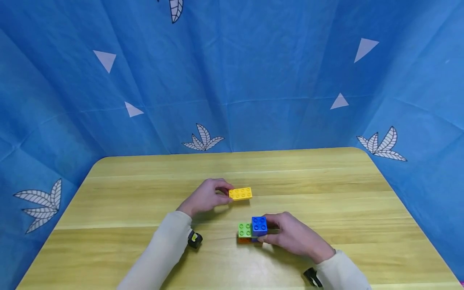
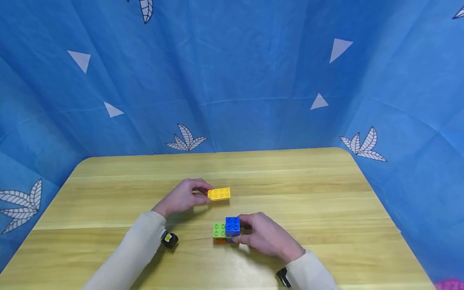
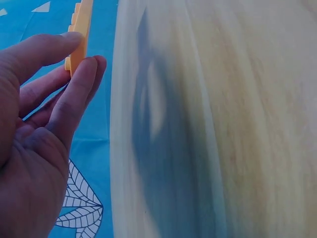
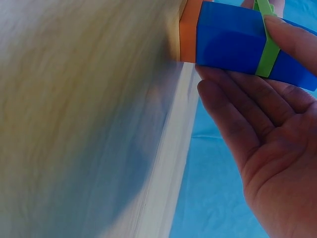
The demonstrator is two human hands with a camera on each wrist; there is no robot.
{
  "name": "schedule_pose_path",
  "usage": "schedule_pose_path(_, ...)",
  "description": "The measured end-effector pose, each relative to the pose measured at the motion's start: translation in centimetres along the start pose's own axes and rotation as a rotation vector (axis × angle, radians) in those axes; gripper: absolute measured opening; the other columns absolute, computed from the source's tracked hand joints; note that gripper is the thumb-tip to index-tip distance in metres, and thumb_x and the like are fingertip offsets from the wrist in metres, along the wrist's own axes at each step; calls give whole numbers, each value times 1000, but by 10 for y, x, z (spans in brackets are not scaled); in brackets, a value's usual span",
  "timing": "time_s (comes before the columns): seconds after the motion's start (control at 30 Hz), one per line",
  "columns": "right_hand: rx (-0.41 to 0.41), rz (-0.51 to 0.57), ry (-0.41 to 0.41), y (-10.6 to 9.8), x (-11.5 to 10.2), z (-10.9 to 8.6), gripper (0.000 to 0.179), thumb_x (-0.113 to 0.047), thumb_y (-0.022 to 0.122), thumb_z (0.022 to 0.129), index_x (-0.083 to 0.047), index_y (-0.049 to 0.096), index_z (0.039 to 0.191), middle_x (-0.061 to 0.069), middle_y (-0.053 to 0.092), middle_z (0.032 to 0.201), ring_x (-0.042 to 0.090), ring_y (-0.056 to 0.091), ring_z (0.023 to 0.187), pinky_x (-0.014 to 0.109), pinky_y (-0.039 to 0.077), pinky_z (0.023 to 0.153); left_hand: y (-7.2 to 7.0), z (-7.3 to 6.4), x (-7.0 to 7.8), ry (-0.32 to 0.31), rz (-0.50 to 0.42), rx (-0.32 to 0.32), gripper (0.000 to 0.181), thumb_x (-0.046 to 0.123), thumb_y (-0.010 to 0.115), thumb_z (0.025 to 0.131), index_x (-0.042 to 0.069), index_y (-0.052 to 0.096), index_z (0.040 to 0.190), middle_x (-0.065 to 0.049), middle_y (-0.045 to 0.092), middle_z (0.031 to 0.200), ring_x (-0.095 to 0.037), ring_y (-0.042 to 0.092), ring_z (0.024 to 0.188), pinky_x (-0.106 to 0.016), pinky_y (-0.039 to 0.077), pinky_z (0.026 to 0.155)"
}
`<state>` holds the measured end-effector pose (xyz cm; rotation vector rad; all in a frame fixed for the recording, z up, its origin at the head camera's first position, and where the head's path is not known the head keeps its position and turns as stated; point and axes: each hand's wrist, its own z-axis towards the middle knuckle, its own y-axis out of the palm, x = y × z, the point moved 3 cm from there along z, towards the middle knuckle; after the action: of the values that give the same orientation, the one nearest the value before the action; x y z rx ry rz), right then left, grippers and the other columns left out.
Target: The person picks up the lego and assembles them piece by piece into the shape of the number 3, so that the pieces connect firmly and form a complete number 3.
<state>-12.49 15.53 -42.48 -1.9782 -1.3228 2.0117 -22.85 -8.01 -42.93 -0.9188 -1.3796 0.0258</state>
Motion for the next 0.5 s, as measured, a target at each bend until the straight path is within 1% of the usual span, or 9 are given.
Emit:
schedule_pose_path(0.2,-5,11,5,1,0,0,26,-30,72,91,-16,67,112,-12,68,104,10,63,97,35,52,88,-3,-9,0,-21,-33,17,32,12,78,85,10,71,116,4,64,102,-15,60,94,-31,52,84)
schedule_pose_path(0.5,-1,8,11,0,-1,-1,26,-31,72,91,-15,67,111,-11,69,105,10,63,96,35,52,87,-3,-21,-1,-9,-67,10,32,12,77,85,10,71,116,3,65,106,-15,60,96,-31,52,85)
